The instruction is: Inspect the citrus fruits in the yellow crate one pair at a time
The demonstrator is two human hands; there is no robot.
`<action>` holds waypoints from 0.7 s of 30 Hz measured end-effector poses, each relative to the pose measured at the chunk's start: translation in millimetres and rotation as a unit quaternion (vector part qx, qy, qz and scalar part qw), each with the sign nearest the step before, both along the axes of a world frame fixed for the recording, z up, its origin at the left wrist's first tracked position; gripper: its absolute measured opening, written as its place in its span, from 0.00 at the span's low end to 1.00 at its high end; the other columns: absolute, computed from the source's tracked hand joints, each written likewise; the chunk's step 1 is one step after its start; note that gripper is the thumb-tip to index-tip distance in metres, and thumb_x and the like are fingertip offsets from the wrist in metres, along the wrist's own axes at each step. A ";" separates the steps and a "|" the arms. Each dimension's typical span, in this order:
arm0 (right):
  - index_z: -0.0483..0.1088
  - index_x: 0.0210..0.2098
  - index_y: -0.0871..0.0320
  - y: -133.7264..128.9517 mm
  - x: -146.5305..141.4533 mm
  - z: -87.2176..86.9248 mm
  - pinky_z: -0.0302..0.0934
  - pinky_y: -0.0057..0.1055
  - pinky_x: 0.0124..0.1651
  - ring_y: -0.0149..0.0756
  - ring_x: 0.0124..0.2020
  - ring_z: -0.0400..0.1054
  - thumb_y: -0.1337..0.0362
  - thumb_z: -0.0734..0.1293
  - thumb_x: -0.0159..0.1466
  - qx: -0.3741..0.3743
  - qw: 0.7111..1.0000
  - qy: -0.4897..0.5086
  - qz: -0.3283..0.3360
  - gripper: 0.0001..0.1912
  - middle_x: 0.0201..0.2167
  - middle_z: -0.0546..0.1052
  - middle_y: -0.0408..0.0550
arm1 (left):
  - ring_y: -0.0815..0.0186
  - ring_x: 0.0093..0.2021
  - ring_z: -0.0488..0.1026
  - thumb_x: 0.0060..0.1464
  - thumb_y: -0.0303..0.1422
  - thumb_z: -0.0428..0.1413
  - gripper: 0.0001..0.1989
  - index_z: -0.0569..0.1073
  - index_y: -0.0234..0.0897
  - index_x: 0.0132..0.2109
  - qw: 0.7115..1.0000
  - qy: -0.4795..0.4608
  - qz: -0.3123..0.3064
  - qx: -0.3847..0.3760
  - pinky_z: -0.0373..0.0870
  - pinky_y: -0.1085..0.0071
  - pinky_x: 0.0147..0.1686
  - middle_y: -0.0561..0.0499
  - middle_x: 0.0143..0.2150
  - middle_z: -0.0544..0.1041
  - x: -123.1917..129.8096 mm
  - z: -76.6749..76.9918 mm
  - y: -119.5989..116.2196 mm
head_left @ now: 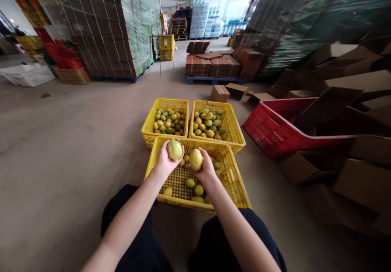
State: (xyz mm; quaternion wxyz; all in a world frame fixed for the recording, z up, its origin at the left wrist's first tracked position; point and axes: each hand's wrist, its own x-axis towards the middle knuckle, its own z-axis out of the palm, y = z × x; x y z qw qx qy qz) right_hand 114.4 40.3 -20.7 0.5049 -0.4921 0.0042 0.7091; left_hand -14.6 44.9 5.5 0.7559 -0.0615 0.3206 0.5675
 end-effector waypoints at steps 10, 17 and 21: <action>0.64 0.28 0.56 1.8 0.0 -4.5 0.66 0.30 0.20 0.35 0.20 0.67 0.62 0.58 0.62 -0.014 1.000 0.028 -0.002 0.08 0.16 0.70 0.43 | 0.66 0.27 0.73 0.57 0.28 0.48 0.09 0.72 0.33 0.33 0.997 0.031 -0.020 -0.070 0.73 0.71 0.26 0.48 0.28 0.75 1.0 -2.1 1.3; 0.64 0.30 0.54 4.7 1.8 -6.6 0.64 0.27 0.18 0.34 0.20 0.66 0.61 0.60 0.61 -0.009 0.999 0.022 -0.037 0.06 0.18 0.70 0.41 | 0.67 0.26 0.73 0.56 0.31 0.53 0.06 0.71 0.34 0.33 0.998 0.021 0.025 -0.051 0.74 0.71 0.25 0.50 0.26 0.74 -0.7 0.4 0.0; 0.65 0.31 0.55 5.5 1.4 -8.7 0.64 0.29 0.19 0.36 0.20 0.67 0.61 0.55 0.63 -0.019 0.999 0.039 -0.016 0.10 0.18 0.71 0.45 | 0.63 0.27 0.75 0.59 0.28 0.44 0.13 0.73 0.31 0.39 0.998 -0.008 -0.015 -0.068 0.74 0.70 0.24 0.45 0.28 0.76 -0.8 0.3 -0.6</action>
